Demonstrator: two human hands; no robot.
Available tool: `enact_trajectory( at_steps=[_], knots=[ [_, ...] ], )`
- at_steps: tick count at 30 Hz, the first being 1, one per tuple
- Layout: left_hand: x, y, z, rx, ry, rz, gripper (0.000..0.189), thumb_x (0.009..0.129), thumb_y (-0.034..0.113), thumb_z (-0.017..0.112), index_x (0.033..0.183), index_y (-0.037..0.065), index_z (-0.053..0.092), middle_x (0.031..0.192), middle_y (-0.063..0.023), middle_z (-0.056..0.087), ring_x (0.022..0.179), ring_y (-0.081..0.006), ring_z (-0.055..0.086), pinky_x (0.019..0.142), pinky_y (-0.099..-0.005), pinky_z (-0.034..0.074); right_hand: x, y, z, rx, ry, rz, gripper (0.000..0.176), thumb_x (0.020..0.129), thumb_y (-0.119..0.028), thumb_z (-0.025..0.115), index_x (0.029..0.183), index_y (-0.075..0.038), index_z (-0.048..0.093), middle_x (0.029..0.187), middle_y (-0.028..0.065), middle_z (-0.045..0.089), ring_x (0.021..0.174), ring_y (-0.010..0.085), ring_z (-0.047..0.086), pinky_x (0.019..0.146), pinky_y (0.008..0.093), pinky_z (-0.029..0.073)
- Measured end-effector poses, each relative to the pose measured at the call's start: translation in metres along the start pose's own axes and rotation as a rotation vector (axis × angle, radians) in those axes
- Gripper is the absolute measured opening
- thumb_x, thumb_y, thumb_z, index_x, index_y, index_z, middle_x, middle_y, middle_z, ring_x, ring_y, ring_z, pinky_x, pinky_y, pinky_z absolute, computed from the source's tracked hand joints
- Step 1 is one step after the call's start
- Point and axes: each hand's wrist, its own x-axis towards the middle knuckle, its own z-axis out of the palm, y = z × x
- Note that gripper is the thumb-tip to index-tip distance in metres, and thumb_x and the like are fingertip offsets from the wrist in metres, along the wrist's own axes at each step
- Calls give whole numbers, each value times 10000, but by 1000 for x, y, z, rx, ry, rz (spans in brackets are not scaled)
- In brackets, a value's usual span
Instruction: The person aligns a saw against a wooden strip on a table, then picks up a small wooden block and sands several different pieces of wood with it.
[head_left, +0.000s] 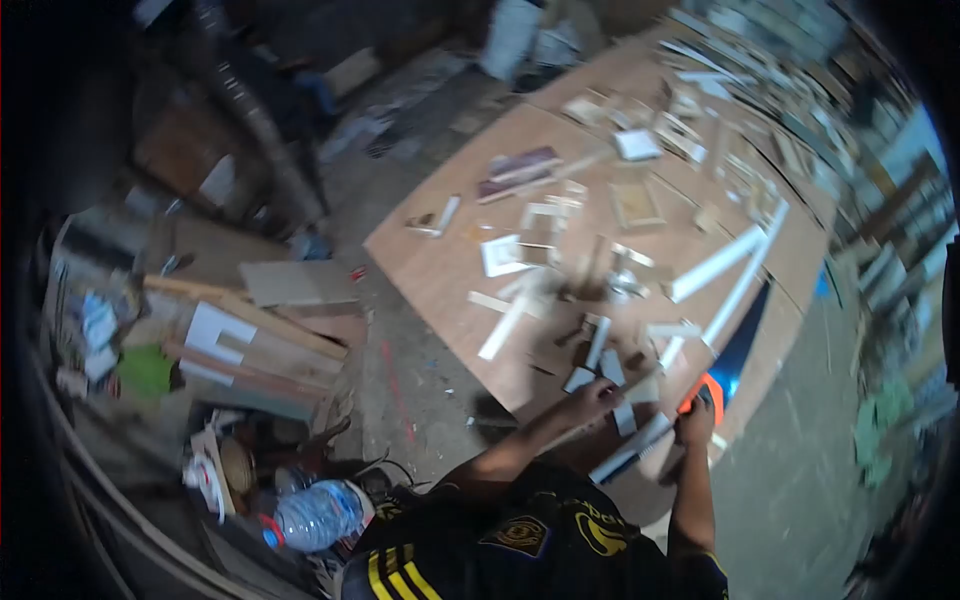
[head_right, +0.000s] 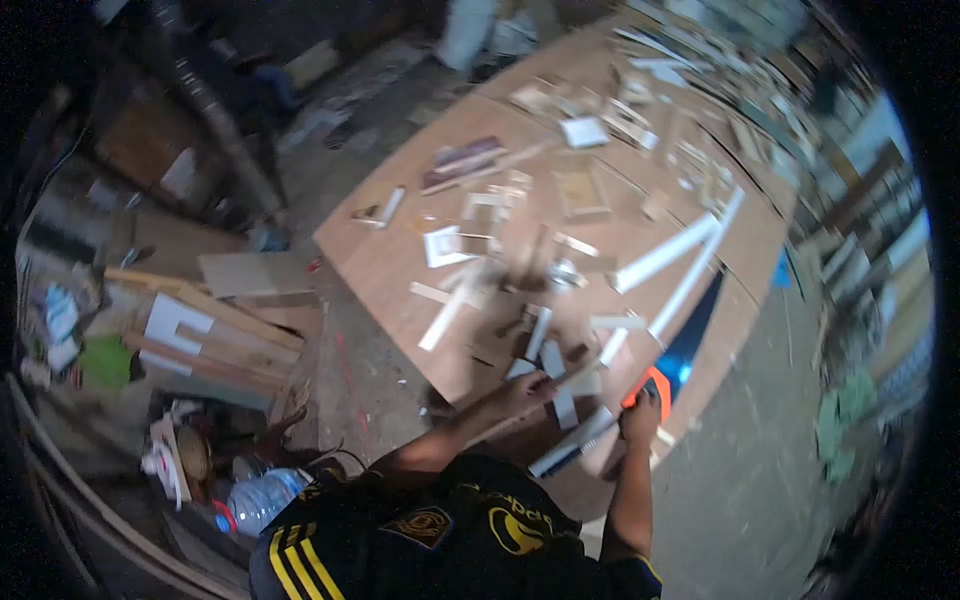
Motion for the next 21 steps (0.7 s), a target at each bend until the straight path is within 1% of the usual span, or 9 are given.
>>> enact_trajectory(
  at_steps=[1, 5, 8, 9, 12, 13, 15, 17, 21],
  knots=[
    [-4, 16, -10, 50, -81, -115, 530, 897, 476, 594, 1100, -10, 537, 856, -95, 613, 703, -123, 577, 602, -300, 477, 1, -1, -5, 27, -78, 63, 435, 665, -119, 702, 1089, -49, 634, 1101, 189, 600, 1063, 371, 554, 915, 443, 460],
    [-10, 26, -24, -14, -77, -58, 563, 912, 520, 542, 1154, 15, 486, 806, -78, 574, 657, -139, 566, 570, -312, 468, -8, -17, -22, -118, -98, 91, 460, 691, -137, 721, 1137, -96, 614, 1185, 145, 553, 1062, 356, 550, 889, 444, 479],
    [-7, 31, -29, -11, -62, -142, 580, 918, 510, 535, 1196, 5, 469, 781, -69, 563, 601, -130, 550, 524, -303, 458, -31, -19, -34, -207, 168, 235, 538, 716, -185, 731, 1223, -204, 551, 1229, 115, 516, 1105, 373, 500, 911, 474, 458],
    [-5, 28, -29, -30, -53, -159, 587, 921, 501, 533, 1214, -2, 459, 760, -63, 562, 577, -121, 542, 501, -294, 452, -42, -19, -38, -209, 170, 239, 538, 716, -185, 731, 1223, -204, 551, 1229, 115, 516, 1105, 373, 500, 911, 474, 458],
    [1, 21, -31, -53, -76, -159, 602, 924, 490, 533, 1241, -14, 445, 714, -48, 552, 526, -108, 527, 458, -278, 439, -79, -23, -49, -279, 255, 500, 563, 718, -229, 748, 1241, -219, 538, 1251, 132, 492, 1129, 380, 492, 933, 467, 450],
    [4, 20, -30, -59, -92, -139, 609, 924, 487, 535, 1248, -20, 442, 687, -39, 543, 500, -103, 520, 438, -271, 432, -90, -23, -49, -273, 173, 568, 594, 712, -247, 758, 1257, -224, 523, 1258, 138, 480, 1140, 380, 491, 941, 466, 448],
    [10, 20, -26, -90, -111, -104, 567, 917, 484, 547, 1190, -8, 477, 660, -36, 530, 480, -108, 526, 423, -271, 433, -106, -11, -42, -263, 99, 650, 626, 705, -265, 769, 1273, -229, 509, 1264, 145, 468, 1152, 380, 489, 949, 465, 446],
    [12, 32, -22, -64, -145, -114, 509, 914, 484, 549, 1077, 4, 504, 664, -45, 529, 469, -111, 526, 413, -269, 433, -120, 12, -24, -136, 41, 561, 676, 696, -265, 780, 1301, -226, 480, 1265, 141, 460, 1044, 363, 545, 872, 461, 483],
    [25, 26, -5, -72, -233, -112, 423, 910, 441, 555, 973, 28, 493, 678, -58, 525, 482, -125, 536, 418, -275, 438, -131, 1, -18, -88, 136, 595, 612, 696, -150, 728, 1270, -171, 516, 1134, 160, 544, 1029, 369, 574, 865, 462, 486]
  ],
)
